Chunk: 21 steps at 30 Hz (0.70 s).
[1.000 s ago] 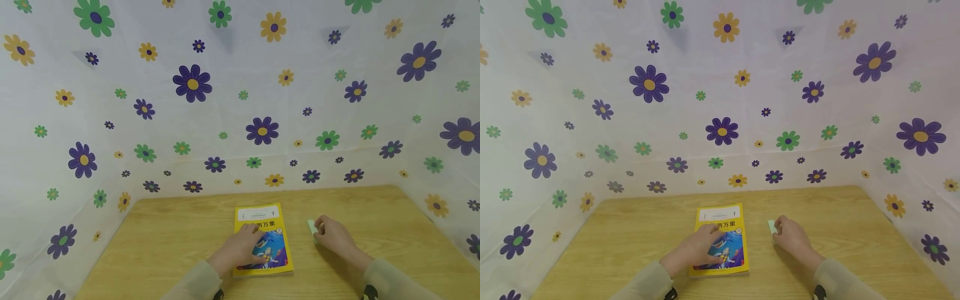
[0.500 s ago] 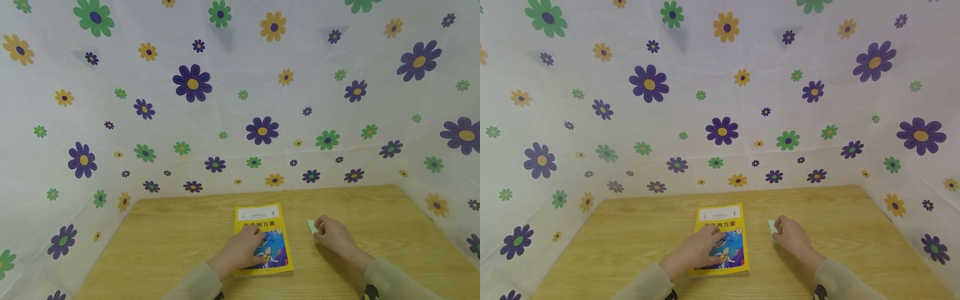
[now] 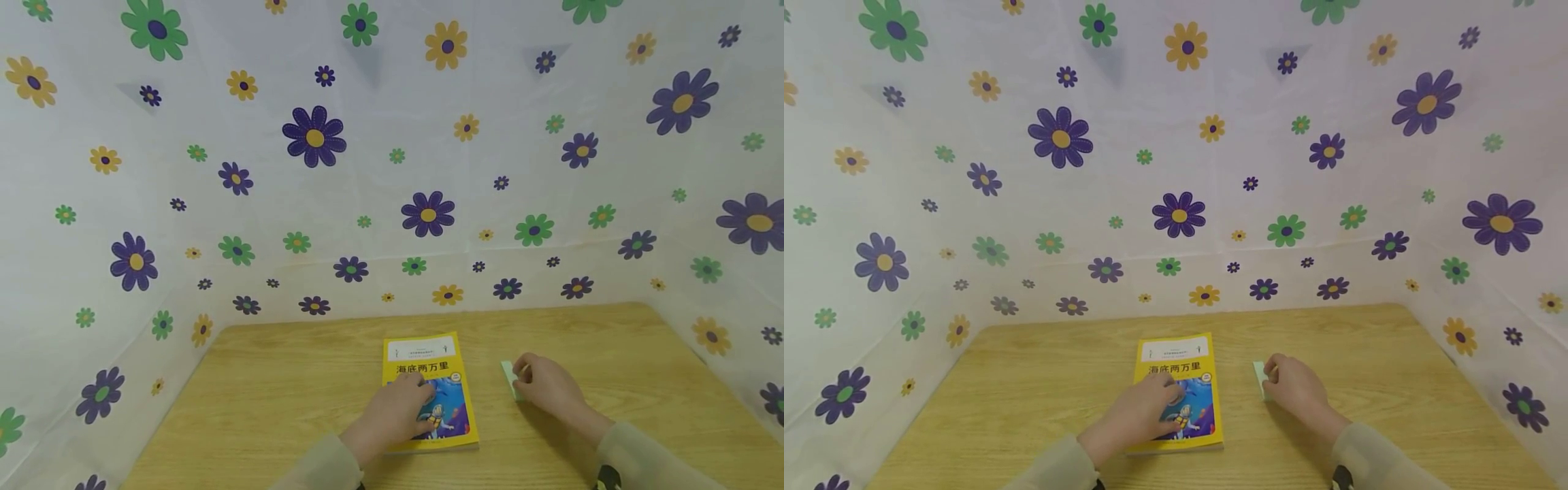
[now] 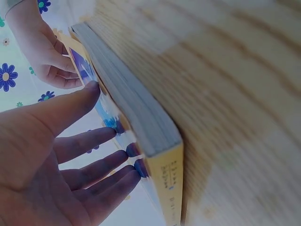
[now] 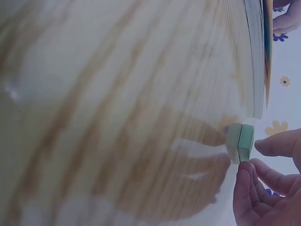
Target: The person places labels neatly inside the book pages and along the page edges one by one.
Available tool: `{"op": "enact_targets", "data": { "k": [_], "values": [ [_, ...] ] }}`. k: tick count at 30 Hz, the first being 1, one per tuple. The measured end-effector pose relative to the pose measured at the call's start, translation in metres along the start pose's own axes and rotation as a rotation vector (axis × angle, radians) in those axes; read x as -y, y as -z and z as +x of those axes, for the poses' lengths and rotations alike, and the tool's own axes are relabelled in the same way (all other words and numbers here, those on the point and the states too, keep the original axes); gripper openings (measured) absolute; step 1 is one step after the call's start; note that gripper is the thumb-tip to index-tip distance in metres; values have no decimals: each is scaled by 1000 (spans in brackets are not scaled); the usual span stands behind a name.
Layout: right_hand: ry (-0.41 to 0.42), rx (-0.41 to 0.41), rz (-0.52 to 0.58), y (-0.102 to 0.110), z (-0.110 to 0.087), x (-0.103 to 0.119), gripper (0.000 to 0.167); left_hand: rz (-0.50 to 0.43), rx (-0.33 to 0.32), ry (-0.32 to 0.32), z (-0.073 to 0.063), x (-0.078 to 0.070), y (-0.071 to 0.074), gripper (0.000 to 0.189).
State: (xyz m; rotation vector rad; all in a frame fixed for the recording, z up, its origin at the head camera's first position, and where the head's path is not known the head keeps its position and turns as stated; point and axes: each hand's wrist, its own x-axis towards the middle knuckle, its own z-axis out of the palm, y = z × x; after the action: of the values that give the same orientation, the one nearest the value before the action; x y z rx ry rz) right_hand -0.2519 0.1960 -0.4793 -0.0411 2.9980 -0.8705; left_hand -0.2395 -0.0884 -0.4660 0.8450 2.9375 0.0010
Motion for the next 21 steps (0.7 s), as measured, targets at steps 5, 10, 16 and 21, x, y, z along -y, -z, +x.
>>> {"op": "enact_targets", "data": {
  "k": [5, 10, 16, 21],
  "values": [
    [-10, 0, -2, 1, 0, 1, 20, 19, -14, -8, -3, -1, 1, 56],
    [15, -21, -8, 2, -2, 4, 19, 14, -22, -27, -5, -1, 0, 54],
    [48, -19, 14, 3, -7, 12, 19, -13, -24, -59, -6, 3, -3, 51],
    [62, -17, 15, 2, -12, 20, 16, -53, -5, -59, -10, 4, -1, 61]
  ]
}}
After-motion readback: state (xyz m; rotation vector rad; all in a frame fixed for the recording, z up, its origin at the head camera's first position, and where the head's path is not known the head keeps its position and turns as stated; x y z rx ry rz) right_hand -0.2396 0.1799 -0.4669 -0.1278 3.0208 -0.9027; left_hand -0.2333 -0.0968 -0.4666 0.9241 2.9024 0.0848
